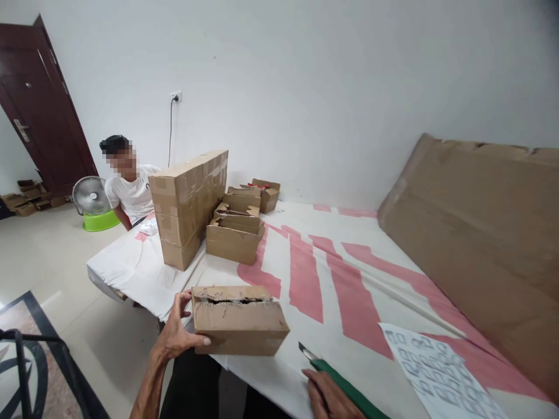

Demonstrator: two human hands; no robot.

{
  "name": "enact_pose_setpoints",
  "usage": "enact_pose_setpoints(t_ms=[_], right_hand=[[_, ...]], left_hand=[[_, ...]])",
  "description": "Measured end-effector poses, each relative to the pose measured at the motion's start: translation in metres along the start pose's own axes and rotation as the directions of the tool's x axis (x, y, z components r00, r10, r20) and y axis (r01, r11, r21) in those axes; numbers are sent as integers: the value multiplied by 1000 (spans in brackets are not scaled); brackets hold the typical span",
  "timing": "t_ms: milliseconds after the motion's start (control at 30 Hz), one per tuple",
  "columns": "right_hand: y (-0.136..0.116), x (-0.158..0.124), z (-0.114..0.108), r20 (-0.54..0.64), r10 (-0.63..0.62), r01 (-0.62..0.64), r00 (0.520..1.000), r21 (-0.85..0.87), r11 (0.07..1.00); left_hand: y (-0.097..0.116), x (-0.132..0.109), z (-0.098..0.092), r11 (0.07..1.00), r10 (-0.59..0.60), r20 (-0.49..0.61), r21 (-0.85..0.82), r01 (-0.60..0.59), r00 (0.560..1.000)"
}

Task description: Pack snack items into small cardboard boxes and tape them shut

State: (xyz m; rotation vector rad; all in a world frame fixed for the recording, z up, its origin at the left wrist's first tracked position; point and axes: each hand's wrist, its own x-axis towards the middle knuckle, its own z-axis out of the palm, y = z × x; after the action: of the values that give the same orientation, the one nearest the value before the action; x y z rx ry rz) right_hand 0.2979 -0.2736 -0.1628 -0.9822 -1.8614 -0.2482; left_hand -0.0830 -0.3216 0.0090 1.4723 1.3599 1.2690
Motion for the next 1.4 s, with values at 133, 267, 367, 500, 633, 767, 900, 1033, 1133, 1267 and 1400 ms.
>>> enact_pose_setpoints(t_ms=[133,267,367,500,633,767,900,1033,1133,1267,1400], right_hand=[[-7,4,-4,30,54,-53,998,-22,998],[-15,13,-10,72,82,-82,994,-8,997],[-18,16,-11,88,108,-109,990,1,994],[-20,16,-12,102,159,-163,982,30,986],[-21,16,-13,136,206,-213,969,43,976],[-20,18,-15,152,194,-202,969,38,979],[-20,20,-17,156,177,-182,972,17,983],[-22,23,-19,158,172,-178,972,21,984],[-23,24,-19,152,179,-185,972,28,982],[-23,25,-19,153,194,-202,969,41,979],[-24,26,-19,169,205,-212,964,27,977]], left_hand=[[2,3,2,1000,0,-11,20,0,1000],[6,6,2,1000,14,-1,19,-14,1000],[10,7,2,999,21,9,25,-21,1000],[9,7,1,999,36,22,22,-37,999],[7,8,-1,998,50,52,46,-52,997],[9,9,-4,996,57,97,62,-63,994],[7,7,-8,993,66,114,88,-76,991],[3,6,-11,990,63,132,120,-79,989],[2,5,-12,989,66,151,120,-84,986],[2,5,-11,989,72,136,121,-89,988],[4,5,-10,988,66,135,131,-84,989]])
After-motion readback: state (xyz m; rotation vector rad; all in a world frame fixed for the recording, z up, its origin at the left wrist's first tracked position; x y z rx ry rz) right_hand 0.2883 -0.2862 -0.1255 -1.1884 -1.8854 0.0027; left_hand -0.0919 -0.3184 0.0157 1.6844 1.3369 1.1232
